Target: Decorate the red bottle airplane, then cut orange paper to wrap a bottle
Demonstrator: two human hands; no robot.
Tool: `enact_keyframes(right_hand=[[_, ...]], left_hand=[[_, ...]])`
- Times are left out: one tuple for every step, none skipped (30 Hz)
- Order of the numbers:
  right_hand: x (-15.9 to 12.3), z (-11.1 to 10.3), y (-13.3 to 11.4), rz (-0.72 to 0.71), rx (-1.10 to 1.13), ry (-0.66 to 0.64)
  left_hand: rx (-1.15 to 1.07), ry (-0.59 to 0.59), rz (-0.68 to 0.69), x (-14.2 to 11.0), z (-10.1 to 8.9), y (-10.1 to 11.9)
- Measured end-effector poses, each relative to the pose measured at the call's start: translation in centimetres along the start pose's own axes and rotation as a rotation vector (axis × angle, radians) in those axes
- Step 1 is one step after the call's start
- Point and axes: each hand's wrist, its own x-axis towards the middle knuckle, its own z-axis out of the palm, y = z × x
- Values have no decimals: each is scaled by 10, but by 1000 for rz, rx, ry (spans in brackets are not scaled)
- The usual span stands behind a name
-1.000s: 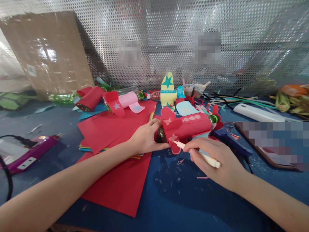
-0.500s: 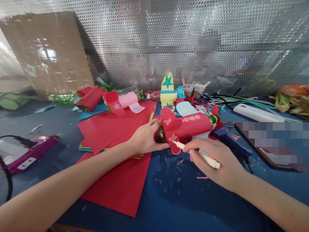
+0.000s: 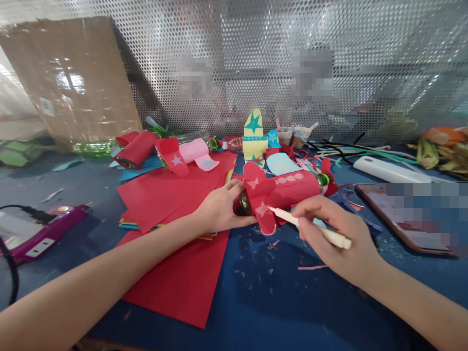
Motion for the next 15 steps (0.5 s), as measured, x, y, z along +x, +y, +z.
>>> enact_keyframes(right_hand=[[0,0,0,-8,-1,-19],[0,0,1,-16,-5,-35],[0,0,1,-23,-8,-46],[0,0,2,-30,-9,-53],[0,1,2,-39,-11,-55],[0,1,3,-48,-17,-52],[0,1,4,-54,-29,-46],[-1,2,4,-60,-44,-39],[-1,2,5,-63,-57,-31],[-1,3,5,-66,-67,-26],[-1,3,4,-65,-74,-23],[-1,3,4,-57,-79,-24],[-1,2,3,-47,-84,-26],[0,2,2,-34,-89,-28],[0,2,1,-20,-94,-33]], left_hand=[[2,-1,-5,0,0,0],[2,-2,-5,0,0,0],[1,-3,0,0,-1,0],[-2,-1,9,0,-1,0],[-5,3,16,0,-2,1],[-10,7,21,1,-2,1],[-13,9,22,1,-2,2],[-15,9,20,1,-3,2],[-17,7,19,1,-3,2],[-19,6,18,1,-3,3],[-20,4,19,2,-3,3],[-21,3,21,2,-4,3],[-22,3,22,2,-4,3],[-22,5,23,1,-3,3],[-21,5,26,1,-3,3]])
